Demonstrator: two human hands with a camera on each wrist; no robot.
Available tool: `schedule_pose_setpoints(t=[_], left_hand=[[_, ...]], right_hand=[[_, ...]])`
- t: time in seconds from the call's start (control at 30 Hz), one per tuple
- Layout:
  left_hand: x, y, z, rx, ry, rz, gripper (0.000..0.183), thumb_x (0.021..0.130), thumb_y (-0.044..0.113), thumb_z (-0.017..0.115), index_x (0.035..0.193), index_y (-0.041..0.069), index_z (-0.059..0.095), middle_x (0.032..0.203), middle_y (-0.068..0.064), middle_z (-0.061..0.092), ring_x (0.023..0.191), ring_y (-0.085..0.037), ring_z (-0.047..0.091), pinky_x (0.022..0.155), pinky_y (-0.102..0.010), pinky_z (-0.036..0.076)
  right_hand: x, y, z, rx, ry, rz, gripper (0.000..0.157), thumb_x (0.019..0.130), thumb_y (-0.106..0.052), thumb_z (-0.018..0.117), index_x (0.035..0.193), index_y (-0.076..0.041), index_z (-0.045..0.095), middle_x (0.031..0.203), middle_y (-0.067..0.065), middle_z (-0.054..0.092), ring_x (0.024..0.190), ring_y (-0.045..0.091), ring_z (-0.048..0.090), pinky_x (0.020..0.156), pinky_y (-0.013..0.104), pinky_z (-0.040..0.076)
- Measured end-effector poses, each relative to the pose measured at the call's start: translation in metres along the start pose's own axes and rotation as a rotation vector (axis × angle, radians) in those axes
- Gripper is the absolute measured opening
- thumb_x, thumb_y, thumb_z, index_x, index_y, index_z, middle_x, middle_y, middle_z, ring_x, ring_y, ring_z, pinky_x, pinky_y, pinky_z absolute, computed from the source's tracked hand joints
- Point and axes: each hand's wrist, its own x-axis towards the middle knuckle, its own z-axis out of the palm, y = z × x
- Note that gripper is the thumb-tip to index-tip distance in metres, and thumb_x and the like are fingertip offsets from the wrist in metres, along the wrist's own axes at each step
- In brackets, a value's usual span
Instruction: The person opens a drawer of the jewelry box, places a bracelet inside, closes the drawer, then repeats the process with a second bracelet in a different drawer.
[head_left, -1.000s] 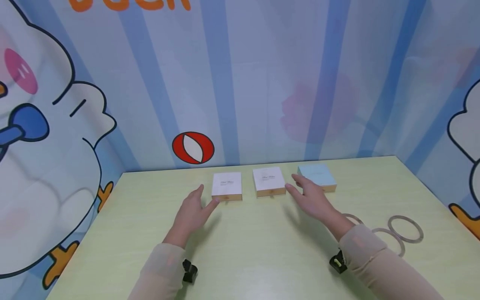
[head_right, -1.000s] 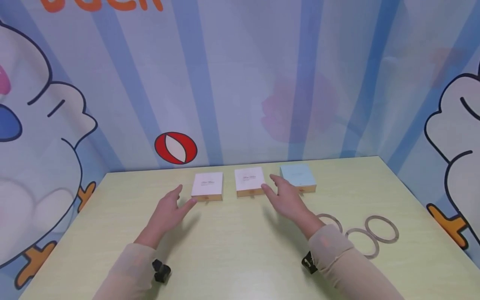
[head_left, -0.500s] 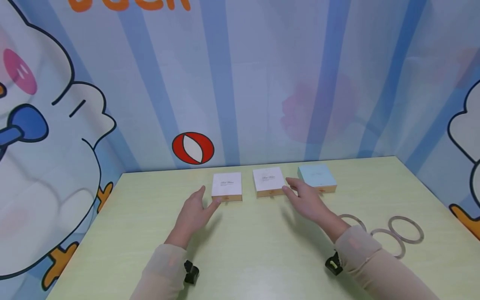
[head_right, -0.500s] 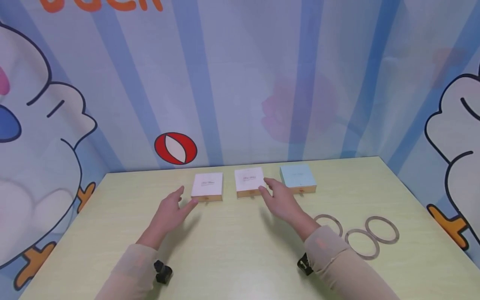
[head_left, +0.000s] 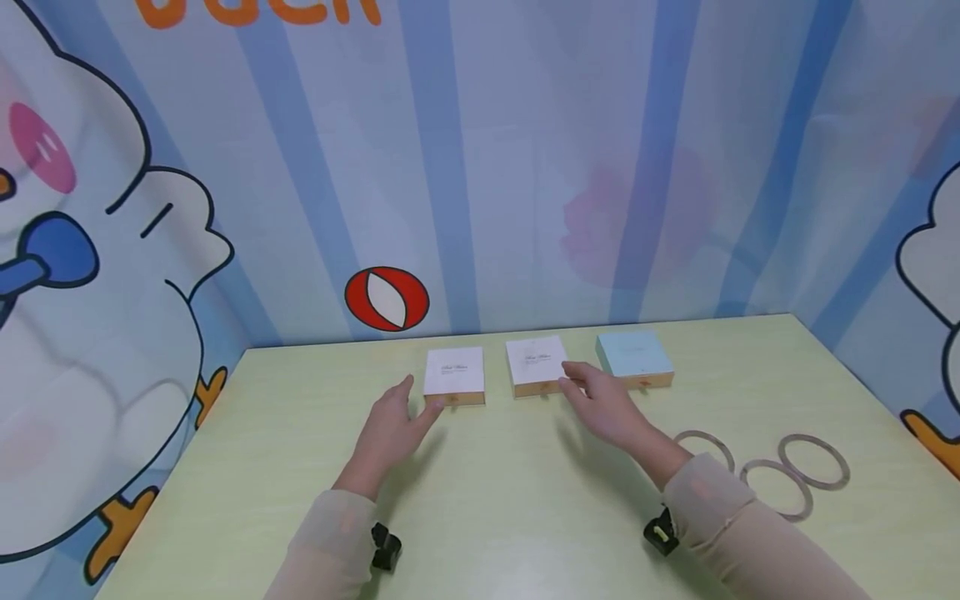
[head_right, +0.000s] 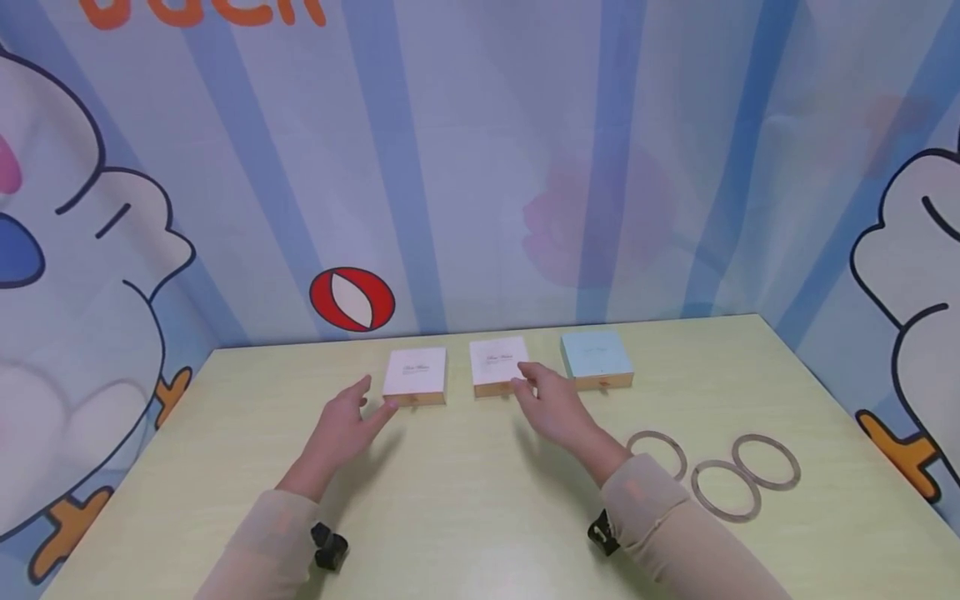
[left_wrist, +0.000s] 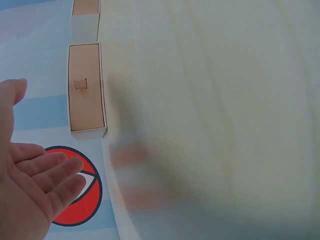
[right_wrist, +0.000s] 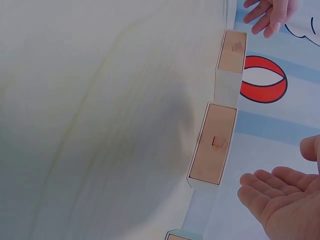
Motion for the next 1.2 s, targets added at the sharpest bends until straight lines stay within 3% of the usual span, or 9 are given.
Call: schedule_pose_setpoints(t=[0.2,0.43,0.93,1.2], left_hand=[[0.001,0.000,0.001,-0.012,0.007,-0.002,0.078,0.091,0.049,0.055,0.146,0.001,0.030,0.149,-0.018,0.036,0.138,-0.035,0.033,0.108,-0.050,0.033],[0.000,0.001,0.001,-0.044,0.006,0.011,0.074,0.092,0.045,0.056,0.146,0.001,0.030,0.146,-0.018,0.041,0.128,-0.033,0.047,0.101,-0.047,0.042],[-0.001,0.001,0.002,-0.032,0.004,0.011,0.074,0.092,0.044,0.056,0.146,0.000,0.030,0.146,-0.019,0.041,0.129,-0.034,0.046,0.102,-0.048,0.041],[0.000,0.004,0.001,-0.037,-0.007,-0.024,0.074,0.092,0.046,0.056,0.146,0.002,0.032,0.145,-0.018,0.042,0.128,-0.033,0.047,0.101,-0.048,0.042]], right_hand=[[-0.001,-0.001,0.002,0.006,0.008,-0.013,0.043,0.100,-0.021,0.044,0.134,0.006,0.046,0.134,0.024,0.052,0.121,0.038,0.052,0.098,0.049,0.043],[-0.003,-0.003,0.005,0.044,-0.018,0.014,0.042,0.101,-0.020,0.041,0.135,0.005,0.046,0.134,0.023,0.052,0.123,0.037,0.051,0.098,0.048,0.044],[0.000,-0.005,0.014,0.038,-0.025,0.023,0.042,0.101,-0.020,0.042,0.135,0.003,0.047,0.134,0.020,0.053,0.124,0.034,0.051,0.100,0.048,0.042],[0.002,-0.008,0.019,0.047,-0.029,0.019,0.041,0.100,-0.021,0.043,0.134,0.002,0.048,0.131,0.020,0.056,0.121,0.033,0.054,0.098,0.046,0.044]])
